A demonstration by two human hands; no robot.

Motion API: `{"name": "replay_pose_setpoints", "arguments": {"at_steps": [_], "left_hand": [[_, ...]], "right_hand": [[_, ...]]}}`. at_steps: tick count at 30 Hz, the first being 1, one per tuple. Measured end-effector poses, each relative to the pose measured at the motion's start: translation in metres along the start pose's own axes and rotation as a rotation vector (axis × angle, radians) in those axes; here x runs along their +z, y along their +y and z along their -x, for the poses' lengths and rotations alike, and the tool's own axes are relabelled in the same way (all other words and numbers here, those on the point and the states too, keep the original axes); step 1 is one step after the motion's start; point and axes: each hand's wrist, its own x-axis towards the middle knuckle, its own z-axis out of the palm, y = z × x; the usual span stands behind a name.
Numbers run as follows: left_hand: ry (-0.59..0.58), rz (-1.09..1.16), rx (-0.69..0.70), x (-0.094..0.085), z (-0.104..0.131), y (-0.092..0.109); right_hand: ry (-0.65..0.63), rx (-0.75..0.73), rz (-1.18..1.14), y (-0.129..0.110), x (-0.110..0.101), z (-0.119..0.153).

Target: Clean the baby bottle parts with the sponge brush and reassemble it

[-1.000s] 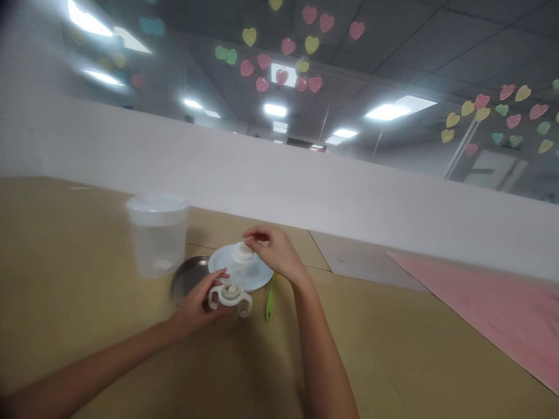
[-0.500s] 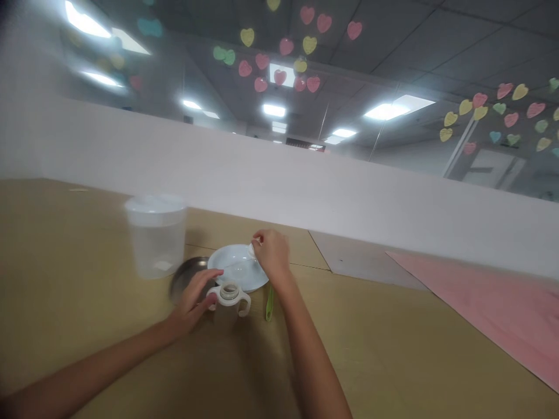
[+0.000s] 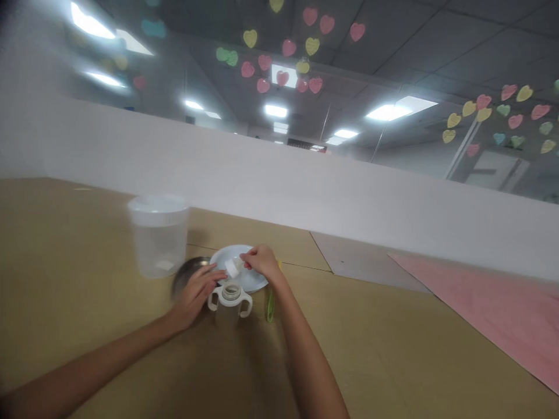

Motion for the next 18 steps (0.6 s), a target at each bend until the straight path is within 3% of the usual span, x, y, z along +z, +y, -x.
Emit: {"name": "replay_pose_setpoints", "arguments": {"at_steps": [7, 14, 18], "left_hand": [[-0.024, -0.023, -0.016, 0.000, 0.000, 0.004], [-0.024, 0.007, -0.026, -0.004, 0.000, 0.010], [-0.035, 0.018, -0.021, -0.003, 0.001, 0.009]], "right_hand": [[-0.005, 0.041, 0.000, 0.013, 0.004, -0.007], [0.254, 0.099, 0.045, 0.018, -0.014, -0.007], [0.271, 0.051, -0.041, 0.018, -0.020, -0.006]]}}
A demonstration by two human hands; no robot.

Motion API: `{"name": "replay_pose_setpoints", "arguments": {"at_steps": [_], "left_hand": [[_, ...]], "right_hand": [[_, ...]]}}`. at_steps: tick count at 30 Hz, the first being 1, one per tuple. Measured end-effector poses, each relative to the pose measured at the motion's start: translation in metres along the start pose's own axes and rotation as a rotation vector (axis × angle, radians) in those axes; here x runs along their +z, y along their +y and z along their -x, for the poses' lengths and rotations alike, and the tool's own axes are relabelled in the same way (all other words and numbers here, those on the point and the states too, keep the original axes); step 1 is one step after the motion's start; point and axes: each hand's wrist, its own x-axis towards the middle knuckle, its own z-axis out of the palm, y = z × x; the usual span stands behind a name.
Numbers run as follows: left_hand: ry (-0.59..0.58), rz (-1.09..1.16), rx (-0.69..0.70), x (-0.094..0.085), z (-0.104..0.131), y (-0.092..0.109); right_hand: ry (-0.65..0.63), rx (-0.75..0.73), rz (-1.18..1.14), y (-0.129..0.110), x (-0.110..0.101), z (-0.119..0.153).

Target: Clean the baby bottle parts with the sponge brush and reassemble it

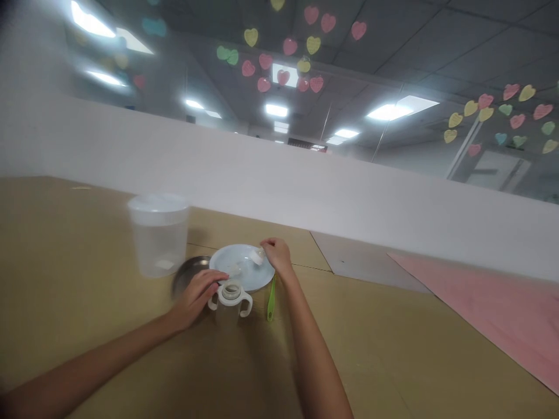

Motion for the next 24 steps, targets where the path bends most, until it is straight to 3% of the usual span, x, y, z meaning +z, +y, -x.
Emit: {"name": "replay_pose_setpoints", "arguments": {"at_steps": [5, 9, 11, 18, 24], "left_hand": [[-0.011, 0.001, 0.014, 0.002, 0.000, -0.004], [-0.009, -0.004, 0.025, 0.003, 0.000, -0.006], [-0.012, -0.006, 0.027, 0.003, 0.000, -0.007], [-0.037, -0.004, 0.058, 0.004, 0.001, -0.007], [-0.053, -0.023, 0.080, 0.003, 0.002, -0.008]], "right_hand": [[-0.128, -0.046, -0.097, -0.017, 0.006, 0.011], [-0.458, -0.086, -0.011, -0.029, 0.010, 0.020], [-0.553, -0.074, 0.072, -0.031, 0.011, 0.023], [-0.526, -0.033, 0.145, -0.034, 0.011, 0.025], [-0.565, -0.036, 0.075, -0.024, 0.011, 0.020]]}}
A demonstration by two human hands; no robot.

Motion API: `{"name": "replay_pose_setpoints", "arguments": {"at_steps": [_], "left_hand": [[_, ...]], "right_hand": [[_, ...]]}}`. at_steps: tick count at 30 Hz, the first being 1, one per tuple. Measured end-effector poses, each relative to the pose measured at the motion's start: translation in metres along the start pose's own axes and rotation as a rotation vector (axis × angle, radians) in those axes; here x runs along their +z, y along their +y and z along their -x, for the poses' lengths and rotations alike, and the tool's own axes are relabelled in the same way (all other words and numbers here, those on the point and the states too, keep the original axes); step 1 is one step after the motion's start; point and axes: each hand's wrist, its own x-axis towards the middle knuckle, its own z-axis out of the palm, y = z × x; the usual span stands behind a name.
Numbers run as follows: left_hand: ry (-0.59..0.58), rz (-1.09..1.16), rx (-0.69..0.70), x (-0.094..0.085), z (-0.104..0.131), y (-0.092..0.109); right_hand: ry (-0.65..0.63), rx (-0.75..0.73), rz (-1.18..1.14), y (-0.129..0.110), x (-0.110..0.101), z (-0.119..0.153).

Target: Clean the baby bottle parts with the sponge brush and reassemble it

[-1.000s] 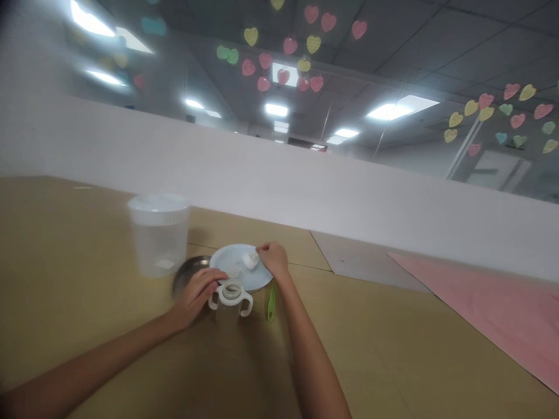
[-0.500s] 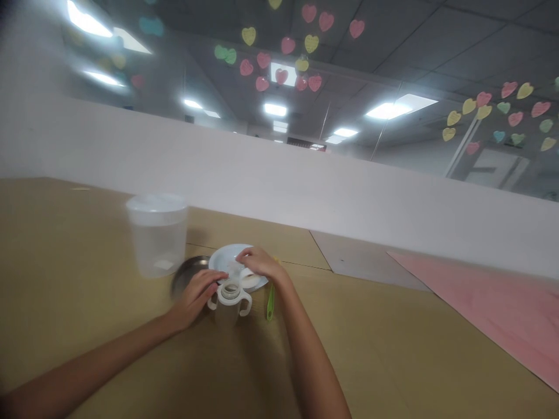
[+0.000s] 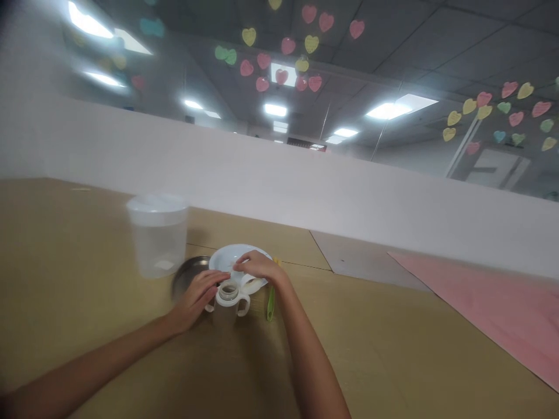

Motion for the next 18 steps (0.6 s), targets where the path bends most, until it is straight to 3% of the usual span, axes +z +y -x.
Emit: {"name": "replay_pose_setpoints", "arguments": {"at_steps": [8, 18], "left_hand": [[-0.032, -0.011, 0.014, -0.001, 0.000, -0.001], [-0.019, -0.027, 0.013, -0.002, 0.000, 0.002]], "right_hand": [[0.012, 0.108, -0.061, 0.019, -0.011, -0.003], [-0.111, 0.071, -0.011, 0.024, -0.013, -0.001]]}}
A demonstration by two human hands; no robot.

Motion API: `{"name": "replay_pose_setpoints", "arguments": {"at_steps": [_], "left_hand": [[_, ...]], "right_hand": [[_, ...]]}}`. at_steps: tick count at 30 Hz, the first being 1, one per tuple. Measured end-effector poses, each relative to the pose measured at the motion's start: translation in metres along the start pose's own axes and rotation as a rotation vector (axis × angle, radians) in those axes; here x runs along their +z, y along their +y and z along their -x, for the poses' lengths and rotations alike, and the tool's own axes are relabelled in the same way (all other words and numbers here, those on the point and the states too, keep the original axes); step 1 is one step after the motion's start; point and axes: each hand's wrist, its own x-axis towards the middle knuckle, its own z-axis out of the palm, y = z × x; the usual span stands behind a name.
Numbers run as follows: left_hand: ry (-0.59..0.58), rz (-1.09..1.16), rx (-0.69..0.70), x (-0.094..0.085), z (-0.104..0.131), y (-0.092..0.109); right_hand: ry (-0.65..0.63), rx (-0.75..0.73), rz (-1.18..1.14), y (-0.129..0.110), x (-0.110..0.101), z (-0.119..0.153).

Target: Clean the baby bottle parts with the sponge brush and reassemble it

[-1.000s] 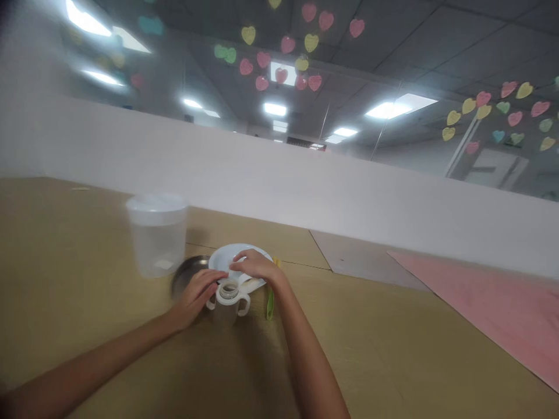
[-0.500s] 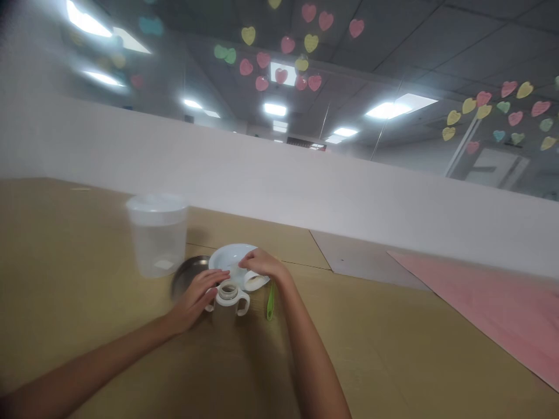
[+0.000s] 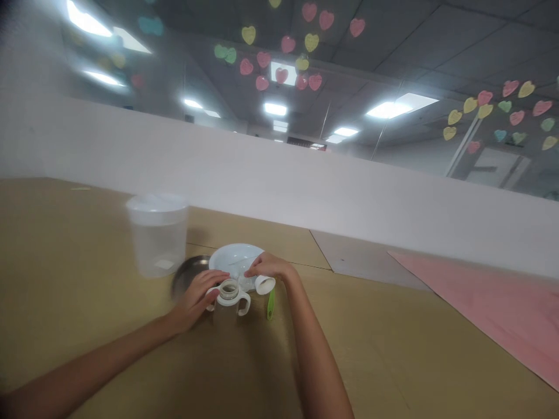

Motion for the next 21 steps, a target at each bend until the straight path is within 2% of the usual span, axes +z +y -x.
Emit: {"name": "replay_pose_setpoints", "arguments": {"at_steps": [6, 15, 21], "left_hand": [[-0.004, -0.003, -0.004, 0.000, 0.000, 0.000], [-0.002, 0.010, -0.001, -0.001, -0.001, 0.003], [0.009, 0.007, 0.010, 0.001, 0.000, 0.000]], "right_hand": [[0.099, 0.013, -0.006, 0.006, -0.001, -0.005], [0.459, 0.077, -0.048, 0.018, -0.025, 0.005], [0.669, 0.082, 0.066, 0.019, -0.029, 0.004]]}}
